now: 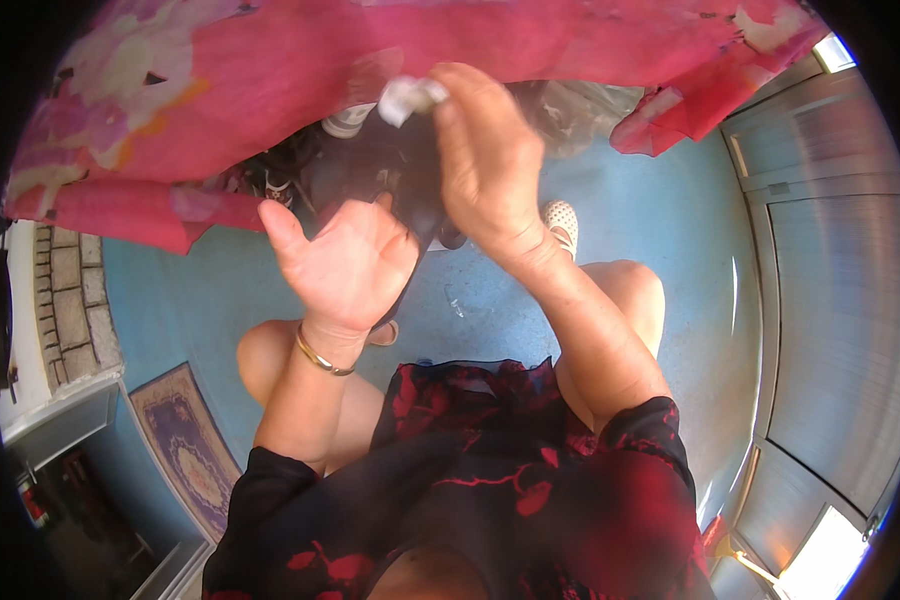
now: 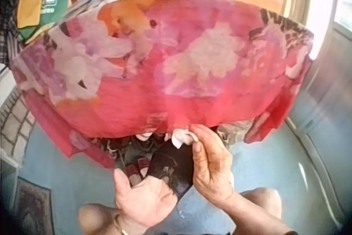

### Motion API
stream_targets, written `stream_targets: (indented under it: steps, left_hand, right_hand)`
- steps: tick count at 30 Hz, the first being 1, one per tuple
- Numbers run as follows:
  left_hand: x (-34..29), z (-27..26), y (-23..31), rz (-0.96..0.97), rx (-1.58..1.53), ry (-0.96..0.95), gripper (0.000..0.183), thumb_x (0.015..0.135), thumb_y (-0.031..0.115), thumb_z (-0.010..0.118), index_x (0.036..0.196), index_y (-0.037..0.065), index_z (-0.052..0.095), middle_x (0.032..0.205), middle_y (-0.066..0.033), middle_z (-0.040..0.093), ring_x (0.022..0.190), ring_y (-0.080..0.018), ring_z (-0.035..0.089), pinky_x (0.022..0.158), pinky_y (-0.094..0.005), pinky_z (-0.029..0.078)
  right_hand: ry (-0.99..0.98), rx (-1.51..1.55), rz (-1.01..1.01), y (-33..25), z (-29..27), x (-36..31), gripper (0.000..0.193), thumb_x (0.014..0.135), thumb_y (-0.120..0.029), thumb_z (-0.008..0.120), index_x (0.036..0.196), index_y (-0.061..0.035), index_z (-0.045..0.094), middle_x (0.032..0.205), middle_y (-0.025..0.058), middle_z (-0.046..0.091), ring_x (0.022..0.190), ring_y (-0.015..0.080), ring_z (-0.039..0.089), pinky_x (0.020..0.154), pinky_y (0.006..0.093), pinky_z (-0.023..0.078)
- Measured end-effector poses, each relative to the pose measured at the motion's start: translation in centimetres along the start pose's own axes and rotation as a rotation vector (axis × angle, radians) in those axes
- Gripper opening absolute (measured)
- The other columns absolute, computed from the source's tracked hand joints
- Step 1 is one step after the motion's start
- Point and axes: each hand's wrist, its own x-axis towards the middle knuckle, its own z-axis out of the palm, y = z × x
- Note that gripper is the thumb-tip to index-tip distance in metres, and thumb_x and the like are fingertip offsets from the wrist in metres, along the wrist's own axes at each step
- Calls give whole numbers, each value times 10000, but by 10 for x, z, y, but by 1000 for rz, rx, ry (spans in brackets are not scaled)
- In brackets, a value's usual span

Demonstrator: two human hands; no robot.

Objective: The person takes wet wipes from a package and uses them to wipe the outer surfaces, edges, and soles of a black shoe and a beige shoe.

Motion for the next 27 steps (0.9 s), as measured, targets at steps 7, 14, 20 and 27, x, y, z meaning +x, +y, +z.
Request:
stream_targets:
  steps: [7,14,20,27]
  left_hand:
    - [3,26,6,120,-7,251,929,764,572,625,1378,-22,261,1439,-145,307,1327,-273,290,1112,-393,224]
    - [8,23,8,231,-62,350,850,847,515,555,1386,-46,214,1440,-167,294,1328,-280,286,1114,-394,217]
    - [4,14,5,132,-4,367,481,986,310,358,1372,27,303,1394,-127,379,1271,-238,382,1065,-373,310]
    - [1,17,-24,135,440,700,390,966,181,428,1308,-5,397,1316,-89,467,1217,-159,444,1042,-312,355]
  right_hand:
    - [241,585,826,6,-29,9,361,909,-162,510,1188,66,514,1066,144,621,980,244,608,839,320,485]
    - [40,66,125,-23,-4,-46,381,917,-91,456,1247,97,452,1278,240,482,1186,349,477,1009,416,365]
    - [-220,-129,-199,-21,17,-54,569,918,-267,440,1357,72,316,1407,318,251,1300,470,270,1057,519,206]
    - [-188,-130,-186,-19,1,-10,488,913,-346,433,1262,-6,470,1304,203,455,1194,405,424,987,508,298]
